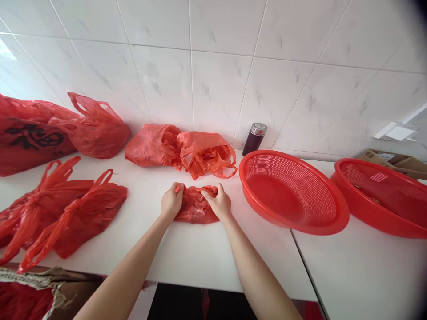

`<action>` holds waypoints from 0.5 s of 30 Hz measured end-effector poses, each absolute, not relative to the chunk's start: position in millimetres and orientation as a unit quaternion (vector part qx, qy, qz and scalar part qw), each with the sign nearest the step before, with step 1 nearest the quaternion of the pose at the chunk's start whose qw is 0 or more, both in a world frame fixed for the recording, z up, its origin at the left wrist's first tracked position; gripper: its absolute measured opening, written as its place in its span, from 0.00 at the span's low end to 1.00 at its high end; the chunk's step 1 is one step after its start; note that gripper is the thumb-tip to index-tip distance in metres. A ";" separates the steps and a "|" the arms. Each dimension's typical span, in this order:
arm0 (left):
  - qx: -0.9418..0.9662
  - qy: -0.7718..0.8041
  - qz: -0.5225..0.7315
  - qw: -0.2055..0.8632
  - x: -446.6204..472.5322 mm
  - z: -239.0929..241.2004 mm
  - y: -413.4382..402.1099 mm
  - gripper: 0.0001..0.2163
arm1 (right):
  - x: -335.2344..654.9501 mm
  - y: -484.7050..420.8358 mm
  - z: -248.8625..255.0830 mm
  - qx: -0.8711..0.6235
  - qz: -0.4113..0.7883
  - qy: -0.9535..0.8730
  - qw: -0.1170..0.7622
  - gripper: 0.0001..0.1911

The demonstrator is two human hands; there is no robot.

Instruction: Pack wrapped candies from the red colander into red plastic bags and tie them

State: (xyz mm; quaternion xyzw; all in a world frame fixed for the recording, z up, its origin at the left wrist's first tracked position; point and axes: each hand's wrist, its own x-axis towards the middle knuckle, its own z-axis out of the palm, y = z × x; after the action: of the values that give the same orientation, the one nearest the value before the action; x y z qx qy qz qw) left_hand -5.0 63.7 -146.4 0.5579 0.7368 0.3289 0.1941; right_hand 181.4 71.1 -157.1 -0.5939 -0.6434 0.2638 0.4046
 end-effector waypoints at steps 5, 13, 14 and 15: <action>0.510 0.687 0.446 0.263 -15.5 -137.9 18.6 0.22 | 192.7 73.8 -155.0 -0.539 0.336 -0.597 0.491 0.20; 0.478 0.628 0.504 0.352 -22.0 -115.5 -65.7 0.20 | 188.5 87.0 -150.1 -0.540 0.328 -0.559 0.538 0.16; 0.473 0.636 0.500 0.349 -23.9 -114.8 -70.9 0.20 | 187.5 86.9 -148.8 -0.536 0.331 -0.558 0.541 0.16; 0.472 0.647 0.491 0.342 -26.1 -114.2 -74.1 0.20 | 186.9 86.2 -147.4 -0.531 0.333 -0.557 0.544 0.16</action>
State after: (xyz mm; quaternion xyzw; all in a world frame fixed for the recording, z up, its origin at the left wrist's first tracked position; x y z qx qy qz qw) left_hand -26.1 -74.1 -114.2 0.4721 0.6473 0.4911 0.3419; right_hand 186.9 86.2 -147.4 -0.5311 -0.5574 0.3333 0.5441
